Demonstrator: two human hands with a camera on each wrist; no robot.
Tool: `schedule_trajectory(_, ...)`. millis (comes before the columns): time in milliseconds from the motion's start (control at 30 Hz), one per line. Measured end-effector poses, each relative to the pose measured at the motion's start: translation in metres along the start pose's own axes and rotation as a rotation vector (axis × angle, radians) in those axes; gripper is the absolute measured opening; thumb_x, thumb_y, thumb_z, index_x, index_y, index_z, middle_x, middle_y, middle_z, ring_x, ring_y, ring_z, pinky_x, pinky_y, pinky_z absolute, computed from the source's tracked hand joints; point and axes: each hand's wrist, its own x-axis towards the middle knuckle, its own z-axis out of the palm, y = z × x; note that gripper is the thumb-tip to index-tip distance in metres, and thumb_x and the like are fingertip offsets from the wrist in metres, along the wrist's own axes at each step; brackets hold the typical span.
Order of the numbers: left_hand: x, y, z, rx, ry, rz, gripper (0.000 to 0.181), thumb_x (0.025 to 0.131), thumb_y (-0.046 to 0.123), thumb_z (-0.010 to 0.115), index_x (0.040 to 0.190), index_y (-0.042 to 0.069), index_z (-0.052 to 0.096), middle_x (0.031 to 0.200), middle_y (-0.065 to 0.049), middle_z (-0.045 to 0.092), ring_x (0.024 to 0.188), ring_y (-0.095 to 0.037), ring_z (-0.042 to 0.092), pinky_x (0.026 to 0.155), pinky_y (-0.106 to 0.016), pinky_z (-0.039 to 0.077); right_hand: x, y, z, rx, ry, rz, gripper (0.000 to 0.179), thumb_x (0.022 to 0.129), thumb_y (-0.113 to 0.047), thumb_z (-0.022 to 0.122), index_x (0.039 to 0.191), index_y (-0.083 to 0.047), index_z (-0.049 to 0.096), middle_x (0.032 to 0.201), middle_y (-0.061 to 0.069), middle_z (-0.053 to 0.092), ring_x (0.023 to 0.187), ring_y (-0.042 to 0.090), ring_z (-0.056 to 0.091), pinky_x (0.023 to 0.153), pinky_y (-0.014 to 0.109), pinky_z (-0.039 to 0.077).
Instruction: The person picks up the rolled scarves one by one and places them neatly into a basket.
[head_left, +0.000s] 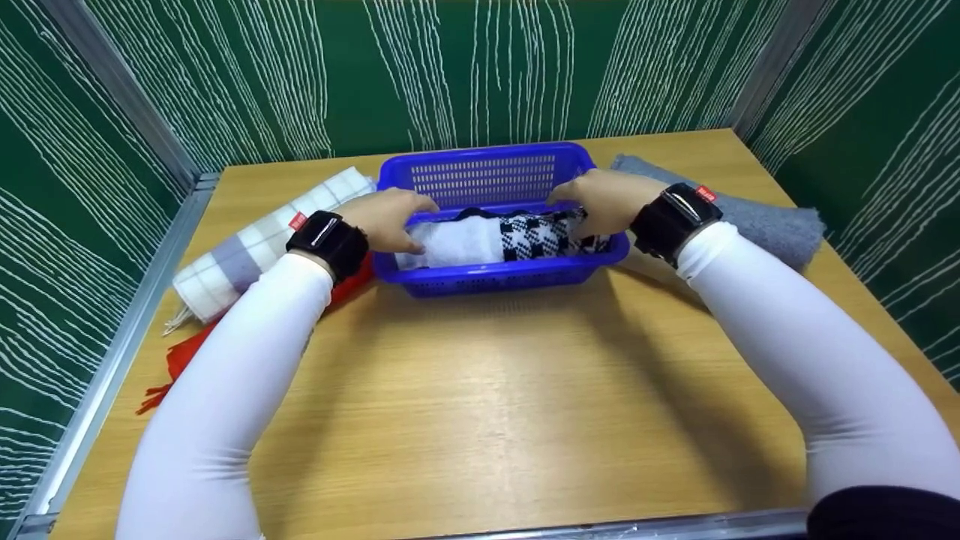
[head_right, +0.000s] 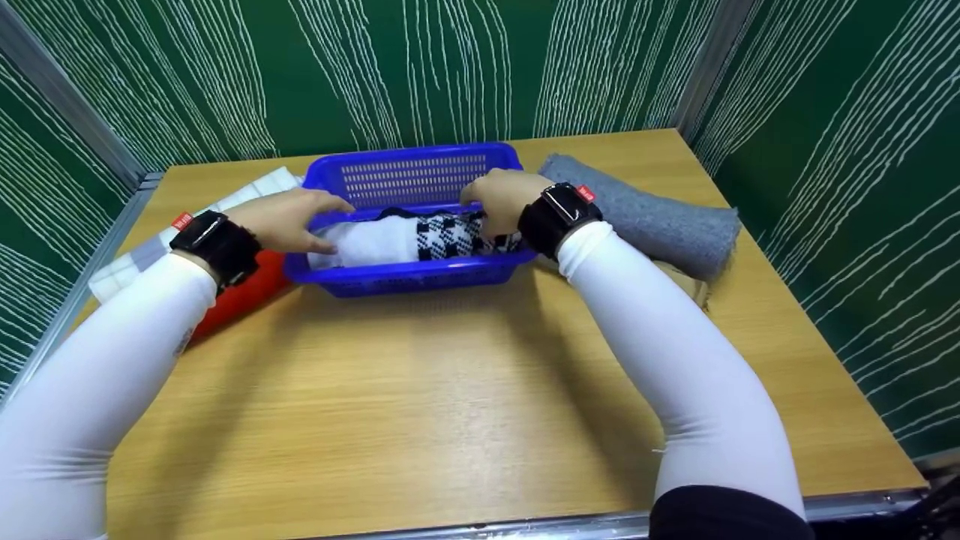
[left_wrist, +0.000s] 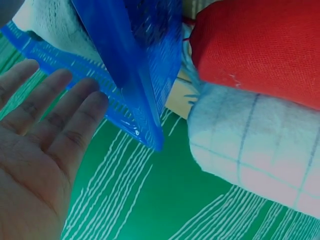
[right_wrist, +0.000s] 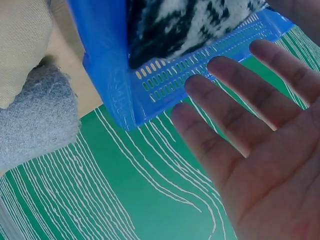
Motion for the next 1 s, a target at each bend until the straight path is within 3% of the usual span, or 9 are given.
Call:
schedule_trajectory(267, -0.008, -0.002, -0.004, 0.002, 0.02, -0.014, 0.067, 0.097, 0.025, 0.079, 0.156, 0.004, 0.055, 0.159, -0.017, 0.058, 0.152, -0.037, 0.05, 0.13, -0.054, 0.036, -0.002, -0.002, -0.002, -0.004, 0.029, -0.013, 0.064, 0.096, -0.013, 0.078, 0.155, 0.0, 0.056, 0.153, 0.027, 0.061, 0.142, 0.049, 0.058, 0.12, 0.066, 0.044)
schedule_trajectory(500, -0.017, -0.006, -0.007, -0.003, 0.023, -0.033, 0.068, 0.099, 0.028, 0.078, 0.157, 0.005, 0.053, 0.161, -0.018, 0.055, 0.155, -0.039, 0.046, 0.131, -0.056, 0.033, -0.001, -0.005, 0.003, -0.039, 0.108, -0.048, 0.06, 0.097, -0.018, 0.079, 0.151, -0.001, 0.059, 0.148, 0.027, 0.065, 0.136, 0.048, 0.063, 0.117, 0.065, 0.048)
schedule_trajectory(767, -0.03, -0.014, -0.011, -0.006, 0.036, -0.074, 0.068, 0.099, 0.03, 0.076, 0.158, 0.006, 0.053, 0.163, -0.019, 0.053, 0.157, -0.039, 0.043, 0.132, -0.058, 0.031, -0.001, -0.01, 0.006, -0.055, 0.171, -0.048, 0.06, 0.099, -0.023, 0.077, 0.153, -0.002, 0.058, 0.153, 0.026, 0.061, 0.139, 0.048, 0.061, 0.117, 0.065, 0.048)
schedule_trajectory(1000, -0.042, -0.02, -0.013, -0.044, 0.04, -0.128, 0.069, 0.1, 0.028, 0.077, 0.16, 0.007, 0.051, 0.163, -0.018, 0.054, 0.152, -0.04, 0.048, 0.128, -0.061, 0.036, 0.001, -0.017, 0.006, -0.074, 0.23, -0.07, 0.059, 0.099, -0.025, 0.077, 0.151, -0.003, 0.06, 0.149, 0.025, 0.065, 0.135, 0.046, 0.064, 0.114, 0.063, 0.052)
